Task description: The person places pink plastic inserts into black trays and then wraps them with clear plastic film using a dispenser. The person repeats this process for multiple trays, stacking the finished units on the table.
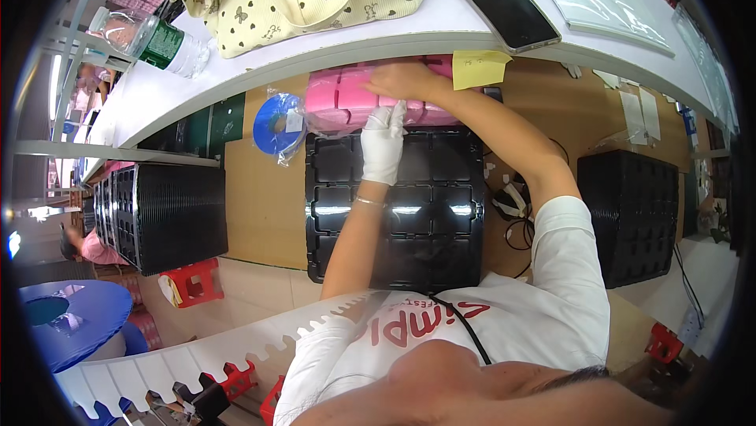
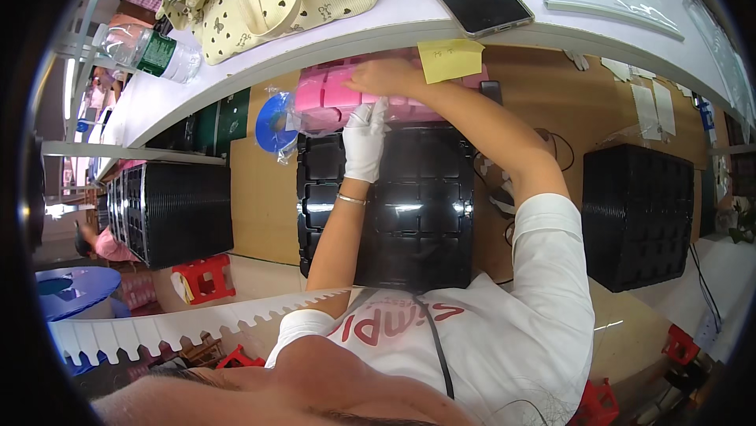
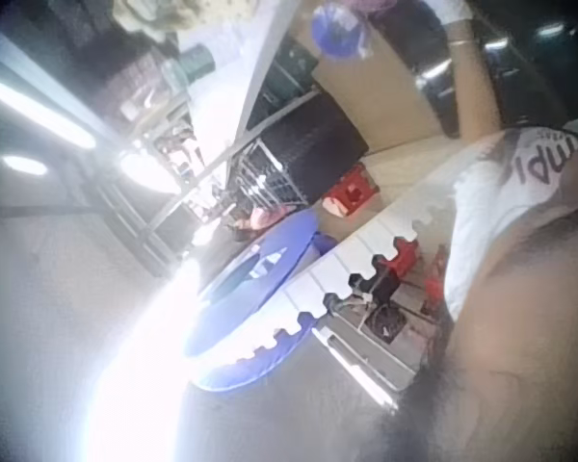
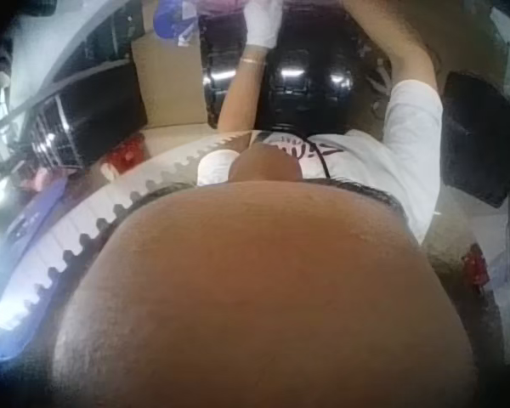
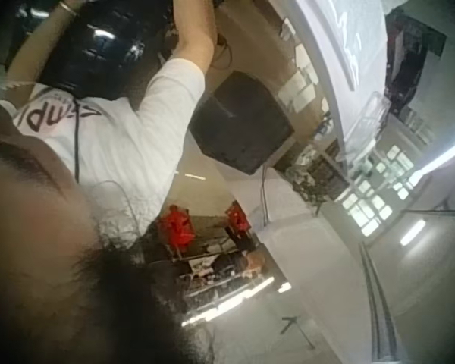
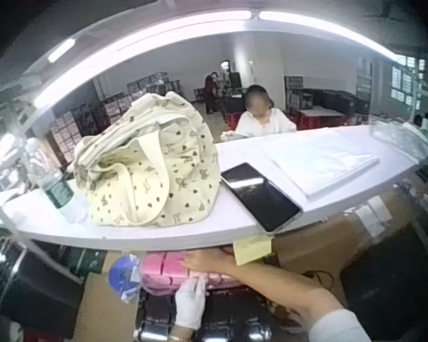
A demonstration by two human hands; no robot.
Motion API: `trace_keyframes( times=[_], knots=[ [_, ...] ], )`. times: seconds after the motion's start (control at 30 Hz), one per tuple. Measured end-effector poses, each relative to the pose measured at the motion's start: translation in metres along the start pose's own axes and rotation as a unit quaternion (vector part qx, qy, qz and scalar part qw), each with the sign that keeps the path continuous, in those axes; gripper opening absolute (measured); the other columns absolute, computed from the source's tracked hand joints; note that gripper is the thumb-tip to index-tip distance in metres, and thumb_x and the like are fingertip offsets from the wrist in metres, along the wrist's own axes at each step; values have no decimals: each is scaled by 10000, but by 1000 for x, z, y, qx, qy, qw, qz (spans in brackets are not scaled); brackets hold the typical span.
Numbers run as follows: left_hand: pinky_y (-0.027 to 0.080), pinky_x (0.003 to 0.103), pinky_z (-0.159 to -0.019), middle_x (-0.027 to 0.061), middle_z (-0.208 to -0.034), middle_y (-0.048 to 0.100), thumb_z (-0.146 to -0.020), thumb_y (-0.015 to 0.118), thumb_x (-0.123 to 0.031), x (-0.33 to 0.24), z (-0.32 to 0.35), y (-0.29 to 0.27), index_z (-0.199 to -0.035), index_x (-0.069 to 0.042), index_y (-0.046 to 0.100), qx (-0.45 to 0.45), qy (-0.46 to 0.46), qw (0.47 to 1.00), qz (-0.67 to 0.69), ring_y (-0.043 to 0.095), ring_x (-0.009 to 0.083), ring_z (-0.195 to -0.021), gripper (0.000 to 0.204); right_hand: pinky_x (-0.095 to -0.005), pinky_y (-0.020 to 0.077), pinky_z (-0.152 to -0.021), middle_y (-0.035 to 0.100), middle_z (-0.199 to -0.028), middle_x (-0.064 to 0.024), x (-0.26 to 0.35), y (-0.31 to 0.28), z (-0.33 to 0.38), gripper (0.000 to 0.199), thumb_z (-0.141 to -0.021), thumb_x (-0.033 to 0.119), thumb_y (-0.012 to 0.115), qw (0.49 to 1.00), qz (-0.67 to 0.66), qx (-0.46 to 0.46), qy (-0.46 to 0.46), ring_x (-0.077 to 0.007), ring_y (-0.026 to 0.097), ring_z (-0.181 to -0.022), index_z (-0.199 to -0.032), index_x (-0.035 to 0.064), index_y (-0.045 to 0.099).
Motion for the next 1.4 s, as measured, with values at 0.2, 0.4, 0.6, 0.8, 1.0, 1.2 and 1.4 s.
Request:
trace_keyframes(
  times=[0.2, 0.4, 0.6, 0.8, 1.0, 1.2, 1.4],
  knots=[
    [476, 263, -525, 63, -694, 569, -928, 630, -130, -17, 26, -2, -816, -8, 601, -19, 85, 992, -96, 562, 113, -566, 167, -425, 494, -792, 655, -842, -96, -51, -24, 22, 316, -926, 381, 545, 867, -112, -447, 188, -296, 624, -786, -898, 85, 653],
    [490, 242, -549, 54, -765, 623, -960, 587, -164, -10, 37, -11, -933, -15, 589, -2, 88, 996, -26, 610, 111, -602, 151, -416, 481, -823, 661, -903, -107, -76, -23, 25, 340, -934, 384, 530, 861, -156, -400, 275, -291, 619, -870, -952, 68, 654],
    [498, 240, -534, 98, -952, 677, -918, 647, -314, -16, 26, -3, -1124, 13, 570, 31, -114, 993, 24, 632, 116, -601, 394, -407, 468, -855, 667, -964, -119, -34, -24, 20, 370, -942, 387, 515, 967, -208, -128, 73, -286, 614, -953, -1006, 50, 656],
    [503, 294, -610, 120, -914, 679, -869, 696, -354, -21, 17, 20, -1047, 14, 646, 53, -67, 983, -162, 630, 163, -665, 412, -417, 475, -848, 598, -937, -149, 8, -30, 48, 443, -918, 411, 548, 987, -50, -10, -150, -290, 581, -943, -818, 1, 678],
    [494, 295, -669, 76, -770, 663, -870, 703, -253, -25, 8, 29, -956, 0, 695, 45, 0, 978, -204, 614, 158, -670, 267, -410, 481, -822, 584, -924, -159, 4, -36, 61, 443, -857, 406, 609, 978, -39, -81, -187, -299, 565, -914, -716, -12, 646],
    [460, 235, -601, 40, -774, 660, -911, 663, -194, -21, 15, 36, -935, -3, 699, 44, -113, 992, 32, 566, 80, -643, 196, -392, 490, -746, 576, -772, -116, -1, -28, 66, 404, -854, 370, 626, 975, -59, -87, -194, -291, 578, -809, -686, 4, 604],
    [466, 244, -584, 37, -746, 627, -920, 649, -161, -4, 8, 38, -824, -5, 648, 39, -26, 998, 51, 553, 81, -612, 184, -394, 490, -659, 609, -762, -84, -23, -7, 64, 379, -890, 391, 602, 945, 38, -291, -147, -251, 590, -738, -769, 33, 629]
  ],
)
Point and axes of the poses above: each hand's wrist, its own z-axis away from the middle knuckle, its own y-axis out of the palm, x = y × z, the point moved 6 cm from there along -z, towards the middle knuckle
